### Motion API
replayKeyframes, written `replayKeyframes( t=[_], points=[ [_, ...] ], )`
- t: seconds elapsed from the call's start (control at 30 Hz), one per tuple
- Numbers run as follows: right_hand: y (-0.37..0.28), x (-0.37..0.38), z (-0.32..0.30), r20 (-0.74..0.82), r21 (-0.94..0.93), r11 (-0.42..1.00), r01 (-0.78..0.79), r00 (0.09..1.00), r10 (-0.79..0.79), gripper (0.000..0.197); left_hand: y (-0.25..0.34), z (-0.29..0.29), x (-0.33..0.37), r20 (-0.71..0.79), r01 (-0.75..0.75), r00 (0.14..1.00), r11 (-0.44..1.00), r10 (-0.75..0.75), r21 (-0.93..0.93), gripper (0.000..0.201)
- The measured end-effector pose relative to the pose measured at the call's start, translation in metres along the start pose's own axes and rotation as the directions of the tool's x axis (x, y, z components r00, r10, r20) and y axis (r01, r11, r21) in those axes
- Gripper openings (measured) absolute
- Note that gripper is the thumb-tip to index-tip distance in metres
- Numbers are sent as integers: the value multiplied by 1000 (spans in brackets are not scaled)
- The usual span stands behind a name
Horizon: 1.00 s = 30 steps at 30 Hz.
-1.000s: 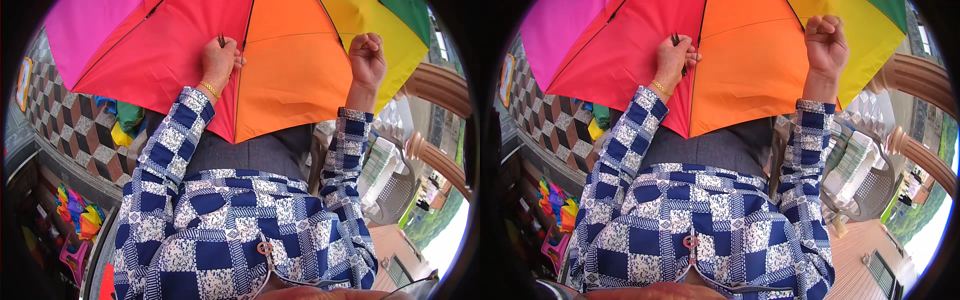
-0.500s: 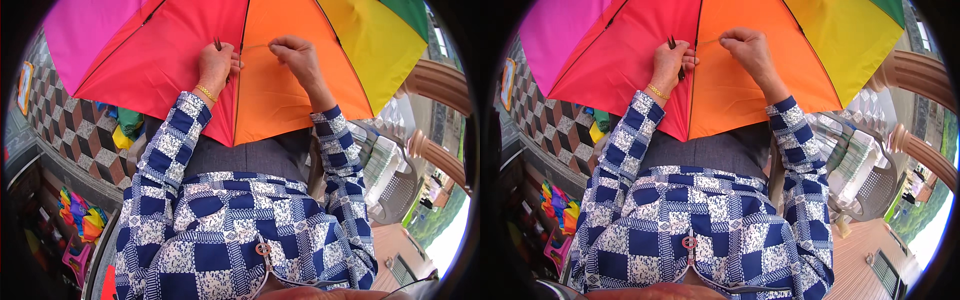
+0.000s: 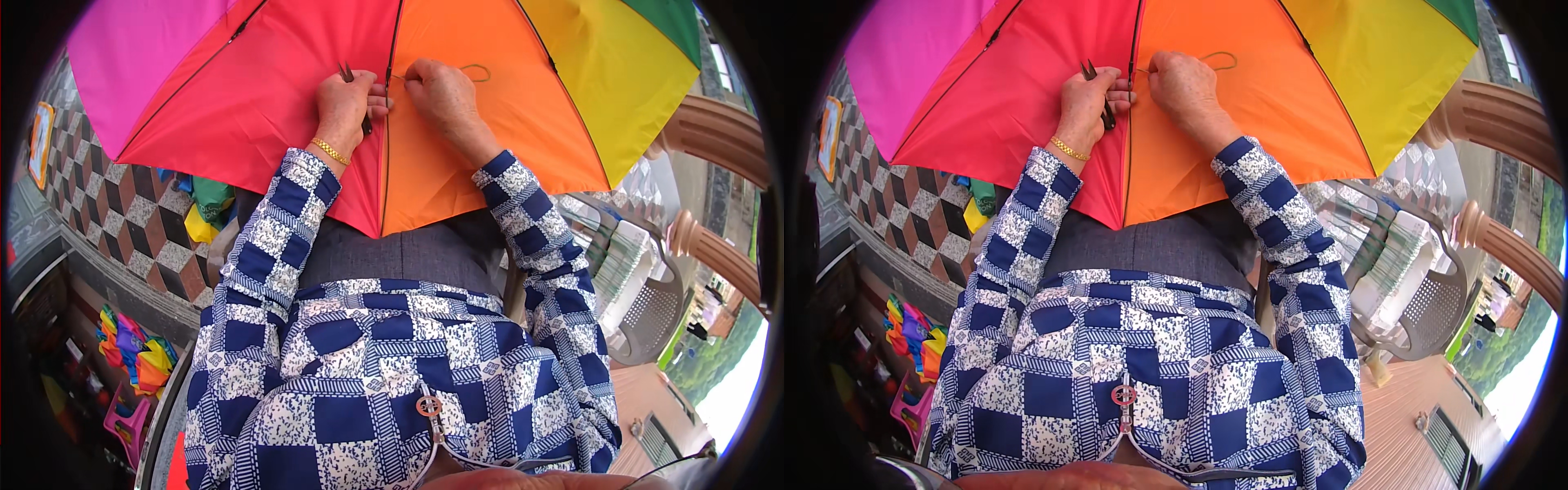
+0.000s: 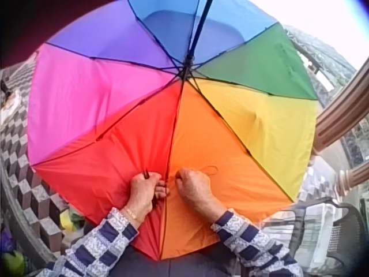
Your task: Tying the colorful umbrella fabric to the metal frame ribs.
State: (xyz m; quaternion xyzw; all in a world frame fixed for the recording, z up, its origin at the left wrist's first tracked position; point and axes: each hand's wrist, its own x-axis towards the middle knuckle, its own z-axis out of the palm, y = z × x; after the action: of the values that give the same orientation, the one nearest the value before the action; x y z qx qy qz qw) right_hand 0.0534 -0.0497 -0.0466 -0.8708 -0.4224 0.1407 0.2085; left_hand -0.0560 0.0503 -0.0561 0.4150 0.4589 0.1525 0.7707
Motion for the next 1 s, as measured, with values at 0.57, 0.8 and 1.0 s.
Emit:
replayKeyframes(
  t=[0.57, 0.8, 1.0],
  points=[
    [1, 5, 23, -131, 136, 987, 81, 989, -63, 13, -3, -1, 3, -10, -28, 1000, 999, 29, 37, 15],
    [-2, 4, 19, -118, 131, 988, 77, 991, -61, 11, -6, -3, 3, -5, -62, 998, 998, 62, 32, 13],
    [4, -1, -2, -4, -3, 999, 39, 999, -39, 15, -4, -5, 3, 10, -22, 1000, 999, 22, 27, 15]
  ],
)
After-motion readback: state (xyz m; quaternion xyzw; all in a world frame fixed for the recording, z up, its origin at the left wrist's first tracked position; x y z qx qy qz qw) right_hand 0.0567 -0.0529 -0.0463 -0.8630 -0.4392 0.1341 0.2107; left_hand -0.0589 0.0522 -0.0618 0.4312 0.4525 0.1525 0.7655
